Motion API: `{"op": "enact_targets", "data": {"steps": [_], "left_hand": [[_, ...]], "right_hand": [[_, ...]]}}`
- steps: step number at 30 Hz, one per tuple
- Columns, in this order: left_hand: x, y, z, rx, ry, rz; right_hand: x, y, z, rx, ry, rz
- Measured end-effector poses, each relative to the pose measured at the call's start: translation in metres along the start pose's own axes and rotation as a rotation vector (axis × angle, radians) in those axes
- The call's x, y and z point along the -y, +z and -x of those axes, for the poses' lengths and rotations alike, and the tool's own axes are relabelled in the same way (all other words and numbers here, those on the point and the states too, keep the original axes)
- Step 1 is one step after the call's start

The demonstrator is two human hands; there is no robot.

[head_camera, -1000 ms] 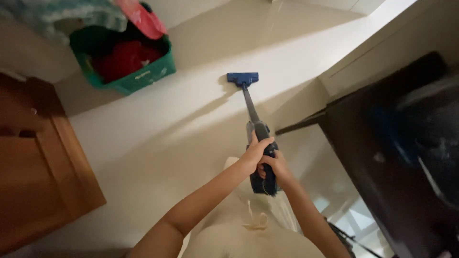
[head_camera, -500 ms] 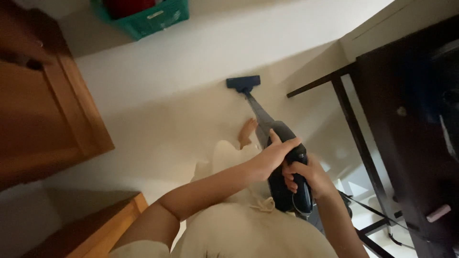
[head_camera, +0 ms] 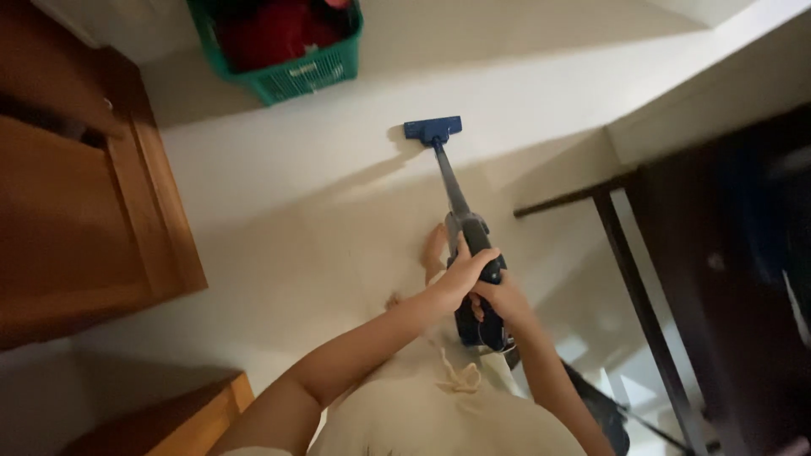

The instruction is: The recorder is vacuuming the floor using a handheld vacuum cleaner.

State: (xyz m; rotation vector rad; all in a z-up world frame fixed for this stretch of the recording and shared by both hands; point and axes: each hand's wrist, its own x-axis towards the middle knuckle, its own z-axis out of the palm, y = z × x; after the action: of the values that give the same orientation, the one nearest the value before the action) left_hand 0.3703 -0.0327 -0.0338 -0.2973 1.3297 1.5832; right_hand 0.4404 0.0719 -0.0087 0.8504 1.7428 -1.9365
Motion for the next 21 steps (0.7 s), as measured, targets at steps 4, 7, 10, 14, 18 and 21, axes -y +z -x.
{"op": "enact_targets", "data": {"steps": [4,7,10,14,18,21], "left_hand": [[-0.023,-0.019,-0.057,-0.027,0.141,-0.002],[-0.041,-0.034,-0.116,-0.063,0.169,-0.064],[-0.106,-0.032,-0.133,-0.1,0.196,-0.064],[-0.178,-0.01,-0.154,-0.151,0.184,0.061],[-0.213,-0.009,-0.223,-0.212,0.143,0.095],[-0.224,-0.016,-0.268,-0.244,0.2,0.109]], "right_hand": [[0.035,-0.002,-0.049,0.015,0.004,0.025],[0.07,-0.01,-0.092,0.01,0.012,0.066],[0.109,-0.029,-0.143,0.004,0.023,0.133],[0.152,-0.064,-0.201,0.076,0.032,0.225],[0.196,-0.089,-0.257,0.117,0.032,0.197],[0.222,-0.099,-0.292,0.101,0.072,0.271]]}}
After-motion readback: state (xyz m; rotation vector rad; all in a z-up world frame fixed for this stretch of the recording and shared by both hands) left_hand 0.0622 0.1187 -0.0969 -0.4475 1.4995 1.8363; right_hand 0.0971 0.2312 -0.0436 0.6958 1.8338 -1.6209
